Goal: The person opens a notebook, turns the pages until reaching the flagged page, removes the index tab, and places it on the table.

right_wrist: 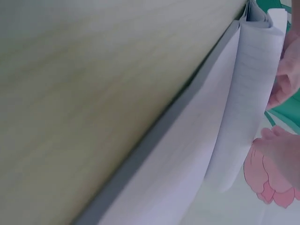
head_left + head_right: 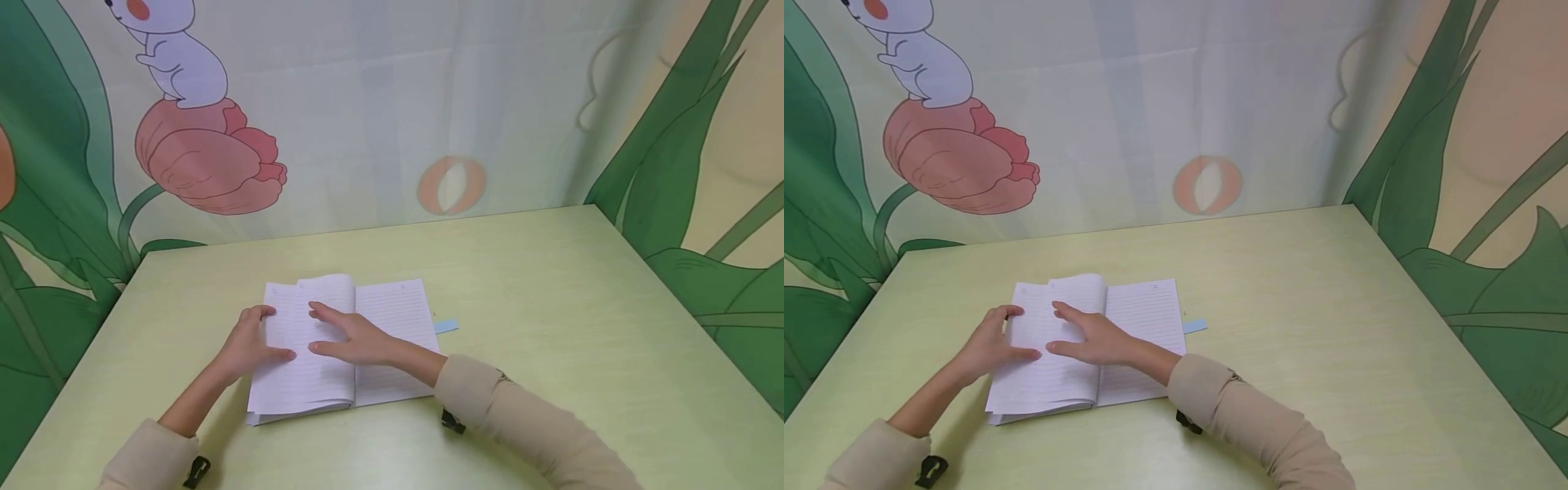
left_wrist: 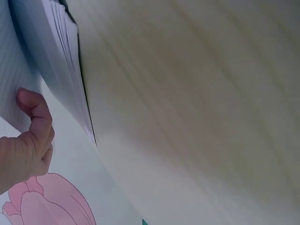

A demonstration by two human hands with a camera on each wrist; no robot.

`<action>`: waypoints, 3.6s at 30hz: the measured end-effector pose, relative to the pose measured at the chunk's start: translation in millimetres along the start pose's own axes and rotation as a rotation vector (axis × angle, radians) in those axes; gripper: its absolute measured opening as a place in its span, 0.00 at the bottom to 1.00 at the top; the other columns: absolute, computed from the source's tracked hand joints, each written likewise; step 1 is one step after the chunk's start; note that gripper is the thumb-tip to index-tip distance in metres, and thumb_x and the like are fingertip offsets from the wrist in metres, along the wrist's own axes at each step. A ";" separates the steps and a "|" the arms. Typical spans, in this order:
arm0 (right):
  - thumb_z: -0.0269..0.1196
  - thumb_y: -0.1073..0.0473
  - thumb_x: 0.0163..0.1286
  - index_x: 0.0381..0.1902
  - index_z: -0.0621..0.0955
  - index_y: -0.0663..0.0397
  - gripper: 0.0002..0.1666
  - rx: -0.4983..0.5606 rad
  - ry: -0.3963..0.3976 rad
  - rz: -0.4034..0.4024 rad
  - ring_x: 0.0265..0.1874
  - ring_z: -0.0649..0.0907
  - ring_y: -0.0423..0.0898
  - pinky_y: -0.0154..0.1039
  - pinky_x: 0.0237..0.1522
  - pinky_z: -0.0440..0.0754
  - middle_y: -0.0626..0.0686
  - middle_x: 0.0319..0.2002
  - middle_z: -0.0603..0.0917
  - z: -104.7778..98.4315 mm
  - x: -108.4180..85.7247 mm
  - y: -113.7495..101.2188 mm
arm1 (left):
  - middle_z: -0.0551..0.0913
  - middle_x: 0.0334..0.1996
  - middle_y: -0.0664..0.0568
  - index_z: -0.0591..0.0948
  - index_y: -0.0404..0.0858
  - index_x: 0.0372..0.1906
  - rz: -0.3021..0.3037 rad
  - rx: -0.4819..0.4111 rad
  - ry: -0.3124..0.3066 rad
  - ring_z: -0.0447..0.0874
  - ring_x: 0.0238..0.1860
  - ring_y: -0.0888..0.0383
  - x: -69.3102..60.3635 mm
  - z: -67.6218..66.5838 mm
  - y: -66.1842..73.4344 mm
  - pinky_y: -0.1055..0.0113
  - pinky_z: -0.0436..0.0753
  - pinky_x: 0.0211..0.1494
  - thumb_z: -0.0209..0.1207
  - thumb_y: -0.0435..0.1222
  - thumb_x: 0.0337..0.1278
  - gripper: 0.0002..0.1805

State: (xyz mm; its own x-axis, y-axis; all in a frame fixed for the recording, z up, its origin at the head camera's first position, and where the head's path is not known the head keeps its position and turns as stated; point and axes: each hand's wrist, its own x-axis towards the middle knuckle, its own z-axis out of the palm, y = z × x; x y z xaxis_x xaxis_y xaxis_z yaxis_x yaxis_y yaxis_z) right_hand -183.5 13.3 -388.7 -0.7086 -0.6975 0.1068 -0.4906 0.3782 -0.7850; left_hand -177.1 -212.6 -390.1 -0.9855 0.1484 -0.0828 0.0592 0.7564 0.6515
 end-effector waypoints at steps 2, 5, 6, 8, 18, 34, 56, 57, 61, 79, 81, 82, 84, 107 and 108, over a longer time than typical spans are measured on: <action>0.57 0.50 0.65 0.70 0.55 0.54 0.40 -0.022 0.010 0.026 0.65 0.62 0.43 0.40 0.63 0.58 0.51 0.64 0.66 -5.5 -3.8 3.6 | 0.59 0.57 0.29 0.60 0.24 0.59 -0.002 -0.023 -0.011 0.61 0.55 0.37 0.1 -0.4 -2.4 0.44 0.62 0.58 0.71 0.34 0.36 0.44; 0.57 0.48 0.65 0.70 0.56 0.53 0.40 -0.061 0.008 0.075 0.65 0.62 0.45 0.42 0.63 0.58 0.51 0.65 0.65 -15.4 -11.5 11.5 | 0.59 0.57 0.29 0.59 0.25 0.60 0.012 -0.063 -0.031 0.63 0.53 0.37 0.1 -2.1 -6.8 0.45 0.65 0.57 0.69 0.30 0.39 0.41; 0.57 0.48 0.64 0.70 0.56 0.53 0.41 -0.069 0.006 0.091 0.65 0.61 0.45 0.43 0.63 0.58 0.51 0.65 0.65 -18.7 -14.1 14.7 | 0.59 0.57 0.30 0.59 0.25 0.60 0.016 -0.076 -0.039 0.65 0.53 0.37 -0.1 -2.8 -8.3 0.46 0.66 0.56 0.68 0.29 0.40 0.41; 0.58 0.48 0.64 0.69 0.56 0.54 0.41 -0.089 0.004 0.111 0.65 0.62 0.46 0.44 0.63 0.59 0.52 0.65 0.65 -25.6 -19.4 21.1 | 0.59 0.58 0.30 0.59 0.26 0.60 0.023 -0.108 -0.057 0.67 0.52 0.35 -0.4 -4.3 -10.6 0.46 0.68 0.55 0.66 0.26 0.41 0.39; 0.63 0.50 0.59 0.64 0.63 0.64 0.41 -0.332 0.044 0.150 0.61 0.67 0.54 0.45 0.62 0.61 0.60 0.62 0.69 -58.1 -38.5 56.5 | 0.52 0.61 0.32 0.59 0.28 0.61 0.015 -0.228 -0.161 0.67 0.53 0.29 -5.4 -10.0 -11.3 0.50 0.73 0.51 0.60 0.19 0.43 0.36; 0.65 0.31 0.47 0.70 0.44 0.65 0.68 -0.525 -0.076 0.416 0.69 0.43 0.57 0.65 0.60 0.45 0.62 0.70 0.44 -81.8 -45.2 85.9 | 0.54 0.61 0.32 0.60 0.27 0.61 -0.008 -0.222 -0.187 0.68 0.52 0.32 -7.1 -11.6 -13.6 0.50 0.72 0.52 0.60 0.20 0.44 0.35; 0.63 0.35 0.53 0.70 0.48 0.63 0.61 -0.507 -0.138 0.406 0.69 0.46 0.55 0.64 0.61 0.43 0.62 0.69 0.50 -81.0 -43.0 82.0 | 0.58 0.58 0.31 0.63 0.27 0.60 -0.031 -0.124 -0.217 0.72 0.43 0.44 -6.5 -8.0 -15.6 0.63 0.75 0.40 0.64 0.24 0.43 0.35; 0.63 0.36 0.54 0.70 0.49 0.63 0.59 -0.473 -0.128 0.389 0.69 0.47 0.55 0.63 0.61 0.43 0.62 0.69 0.52 -80.9 -43.0 80.3 | 0.58 0.58 0.31 0.63 0.27 0.60 -0.029 -0.119 -0.221 0.72 0.43 0.44 -6.6 -7.8 -15.8 0.63 0.75 0.40 0.64 0.25 0.43 0.35; 0.57 0.36 0.60 0.70 0.51 0.58 0.52 -0.275 -0.112 0.342 0.68 0.54 0.53 0.54 0.64 0.49 0.59 0.68 0.56 -79.0 -41.6 70.3 | 0.58 0.57 0.31 0.64 0.27 0.59 -0.027 -0.121 -0.230 0.72 0.41 0.45 -6.3 -6.9 -17.4 0.63 0.75 0.38 0.65 0.25 0.42 0.35; 0.51 0.42 0.68 0.69 0.59 0.47 0.35 -0.219 -0.367 0.083 0.70 0.45 0.47 0.43 0.67 0.45 0.53 0.71 0.47 -15.8 -20.2 21.4 | 0.65 0.52 0.31 0.64 0.24 0.57 0.059 -0.222 -0.233 0.78 0.40 0.48 -6.8 -11.4 -19.8 0.62 0.78 0.36 0.51 0.25 0.57 0.23; 0.51 0.41 0.67 0.69 0.60 0.46 0.35 -0.282 -0.383 0.088 0.70 0.44 0.50 0.47 0.66 0.44 0.54 0.71 0.46 -11.8 -19.6 19.3 | 0.67 0.52 0.30 0.63 0.24 0.58 0.070 -0.217 -0.207 0.77 0.44 0.43 -7.3 -14.2 -19.8 0.60 0.78 0.38 0.48 0.27 0.61 0.22; 0.51 0.41 0.67 0.69 0.60 0.45 0.35 -0.306 -0.390 0.091 0.70 0.43 0.51 0.49 0.66 0.45 0.54 0.71 0.45 -10.3 -19.4 18.6 | 0.66 0.54 0.29 0.61 0.24 0.60 0.062 -0.200 -0.190 0.76 0.47 0.41 -8.0 -15.8 -19.3 0.58 0.78 0.41 0.46 0.29 0.63 0.22; 0.51 0.39 0.66 0.69 0.60 0.44 0.36 -0.343 -0.396 0.102 0.69 0.43 0.51 0.52 0.65 0.45 0.53 0.71 0.44 -7.8 -19.0 18.1 | 0.63 0.57 0.28 0.57 0.24 0.63 0.068 -0.148 -0.150 0.71 0.52 0.37 -9.6 -18.3 -18.9 0.53 0.75 0.47 0.44 0.31 0.65 0.25; 0.64 0.42 0.56 0.69 0.56 0.59 0.51 -0.453 -0.273 0.195 0.68 0.46 0.58 0.60 0.62 0.49 0.62 0.70 0.49 -52.8 -51.1 45.3 | 0.56 0.63 0.28 0.58 0.23 0.64 0.342 0.242 -0.342 0.51 0.64 0.33 -11.5 -1.0 -10.2 0.43 0.54 0.62 0.69 0.38 0.40 0.47; 0.64 0.42 0.56 0.69 0.55 0.61 0.51 -0.469 -0.252 0.211 0.68 0.47 0.59 0.59 0.62 0.49 0.63 0.69 0.50 -55.8 -53.9 48.4 | 0.56 0.63 0.27 0.59 0.23 0.64 0.341 0.251 -0.342 0.51 0.64 0.33 -11.8 -1.5 -9.1 0.43 0.54 0.62 0.69 0.38 0.40 0.47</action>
State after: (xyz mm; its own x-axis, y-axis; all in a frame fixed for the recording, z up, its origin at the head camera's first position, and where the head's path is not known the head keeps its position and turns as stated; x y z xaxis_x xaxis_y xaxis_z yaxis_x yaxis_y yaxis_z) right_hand -197.3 103.2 -398.4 -0.7013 -0.6790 -0.2170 -0.5647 0.7150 -0.4122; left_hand -166.3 -222.2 -394.0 -0.7980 0.5793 -0.1661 0.4439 0.7515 0.4880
